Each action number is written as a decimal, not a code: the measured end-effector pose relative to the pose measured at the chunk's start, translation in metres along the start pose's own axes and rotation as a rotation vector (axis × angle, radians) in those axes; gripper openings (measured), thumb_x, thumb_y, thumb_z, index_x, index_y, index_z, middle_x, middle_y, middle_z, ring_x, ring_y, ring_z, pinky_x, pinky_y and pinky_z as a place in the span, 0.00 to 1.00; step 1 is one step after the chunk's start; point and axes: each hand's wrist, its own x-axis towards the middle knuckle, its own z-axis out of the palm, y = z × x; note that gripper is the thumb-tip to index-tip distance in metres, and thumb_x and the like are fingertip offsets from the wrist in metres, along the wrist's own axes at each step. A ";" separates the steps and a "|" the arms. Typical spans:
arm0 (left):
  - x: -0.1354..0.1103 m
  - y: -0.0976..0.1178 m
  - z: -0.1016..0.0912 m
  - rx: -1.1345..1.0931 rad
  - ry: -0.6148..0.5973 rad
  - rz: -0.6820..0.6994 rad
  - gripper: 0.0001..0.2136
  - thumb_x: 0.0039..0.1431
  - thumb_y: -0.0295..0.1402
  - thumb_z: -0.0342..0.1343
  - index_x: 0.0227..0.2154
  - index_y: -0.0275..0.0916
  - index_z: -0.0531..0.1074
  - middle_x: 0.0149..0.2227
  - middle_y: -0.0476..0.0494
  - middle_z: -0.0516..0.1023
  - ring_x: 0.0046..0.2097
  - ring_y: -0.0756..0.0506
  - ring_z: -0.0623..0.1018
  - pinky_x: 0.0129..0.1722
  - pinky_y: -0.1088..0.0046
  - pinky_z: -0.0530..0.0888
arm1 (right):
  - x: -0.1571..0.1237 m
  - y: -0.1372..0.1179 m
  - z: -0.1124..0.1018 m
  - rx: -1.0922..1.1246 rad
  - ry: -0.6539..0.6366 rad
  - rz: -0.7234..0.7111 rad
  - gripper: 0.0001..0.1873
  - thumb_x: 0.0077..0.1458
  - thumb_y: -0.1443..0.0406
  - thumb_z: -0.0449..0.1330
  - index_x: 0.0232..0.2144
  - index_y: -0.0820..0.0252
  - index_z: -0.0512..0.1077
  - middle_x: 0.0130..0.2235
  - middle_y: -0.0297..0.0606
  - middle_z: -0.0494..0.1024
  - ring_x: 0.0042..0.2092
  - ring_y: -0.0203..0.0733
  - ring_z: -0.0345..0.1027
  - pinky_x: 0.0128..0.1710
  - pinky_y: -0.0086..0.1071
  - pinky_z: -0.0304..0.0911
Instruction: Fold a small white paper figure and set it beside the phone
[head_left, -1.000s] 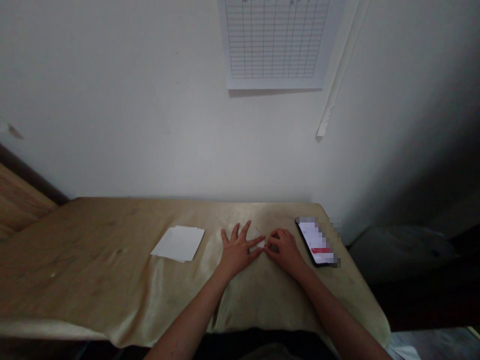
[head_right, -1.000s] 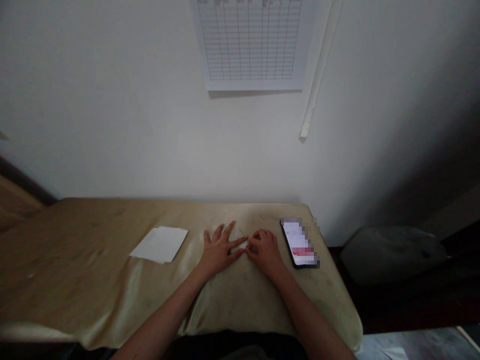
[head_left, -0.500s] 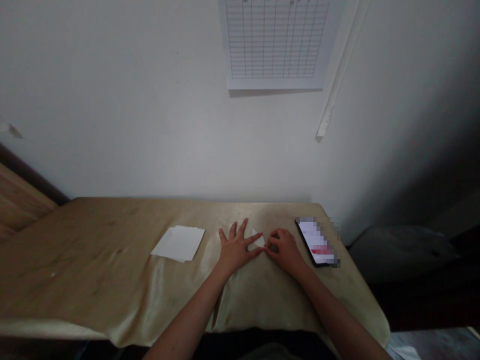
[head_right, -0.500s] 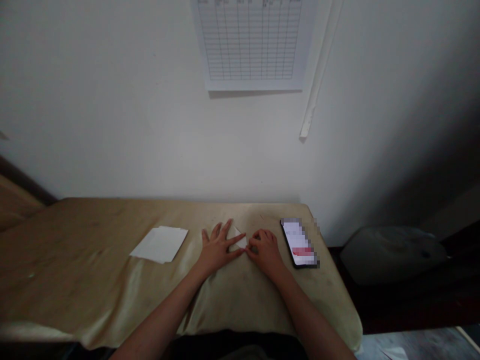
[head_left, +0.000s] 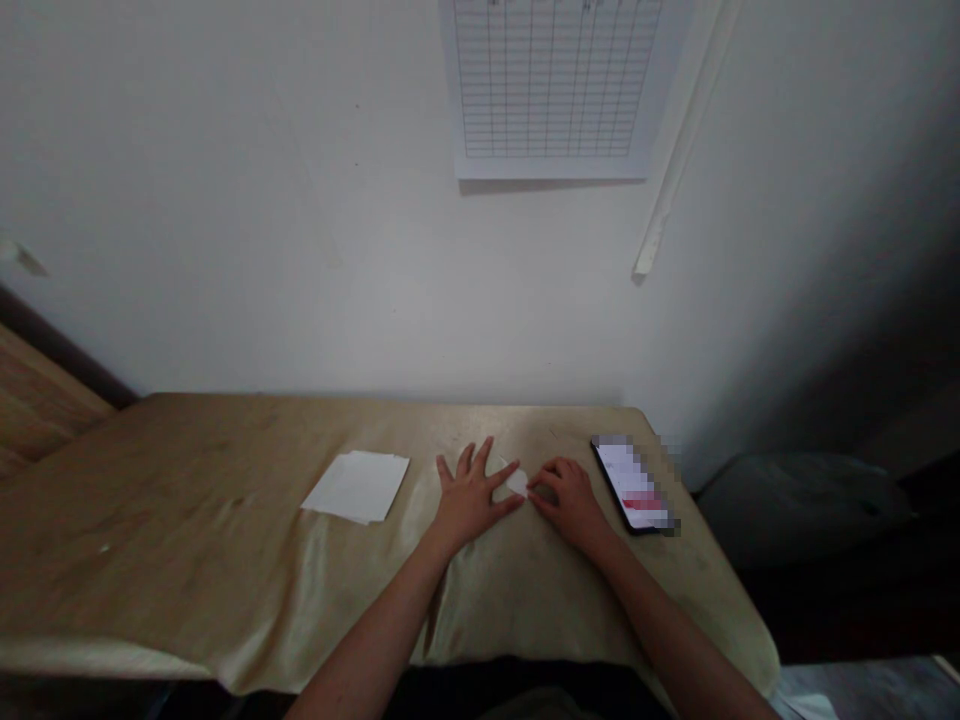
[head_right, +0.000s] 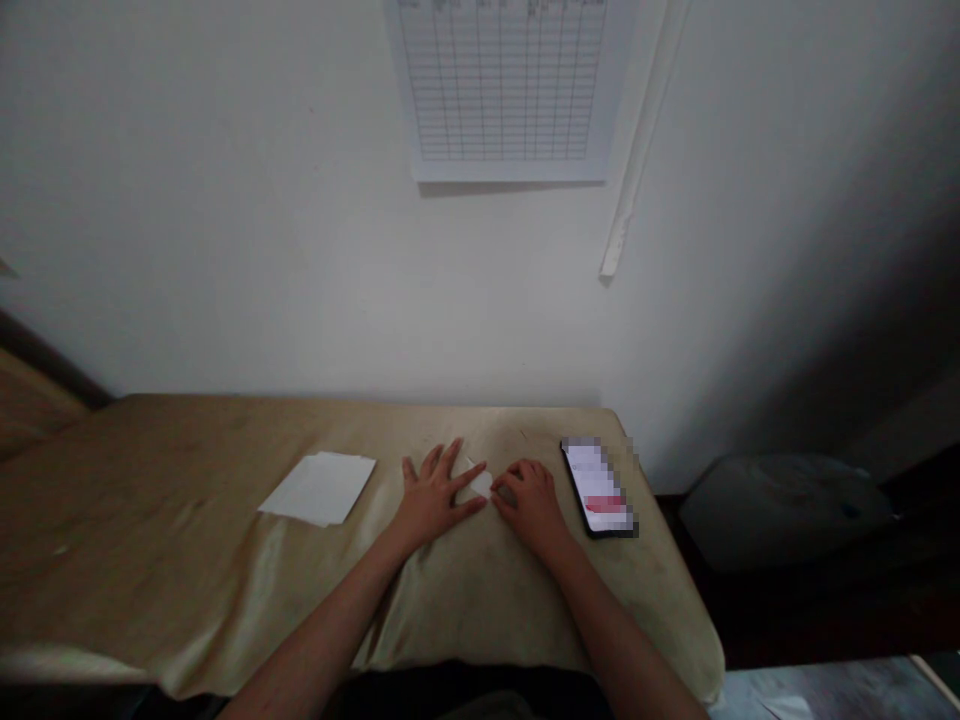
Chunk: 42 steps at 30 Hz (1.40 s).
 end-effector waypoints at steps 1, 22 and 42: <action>0.000 -0.001 0.000 -0.015 0.007 0.008 0.27 0.58 0.58 0.55 0.61 0.71 0.61 0.73 0.48 0.48 0.71 0.27 0.50 0.60 0.25 0.37 | 0.000 0.001 0.000 0.006 0.003 -0.003 0.11 0.57 0.66 0.64 0.42 0.49 0.79 0.45 0.39 0.73 0.50 0.47 0.63 0.56 0.44 0.57; 0.008 -0.004 -0.005 -0.243 0.134 -0.204 0.03 0.57 0.37 0.64 0.33 0.46 0.79 0.61 0.44 0.68 0.64 0.35 0.61 0.64 0.35 0.46 | 0.002 -0.006 0.001 -0.053 0.024 0.029 0.03 0.57 0.64 0.65 0.36 0.52 0.79 0.43 0.39 0.73 0.50 0.47 0.63 0.55 0.43 0.56; 0.012 -0.014 -0.003 -0.229 0.077 -0.260 0.05 0.57 0.35 0.61 0.37 0.50 0.79 0.61 0.45 0.68 0.65 0.35 0.60 0.64 0.38 0.46 | 0.003 -0.002 0.003 -0.046 0.016 0.032 0.03 0.57 0.63 0.65 0.35 0.52 0.79 0.43 0.39 0.73 0.49 0.47 0.63 0.54 0.43 0.56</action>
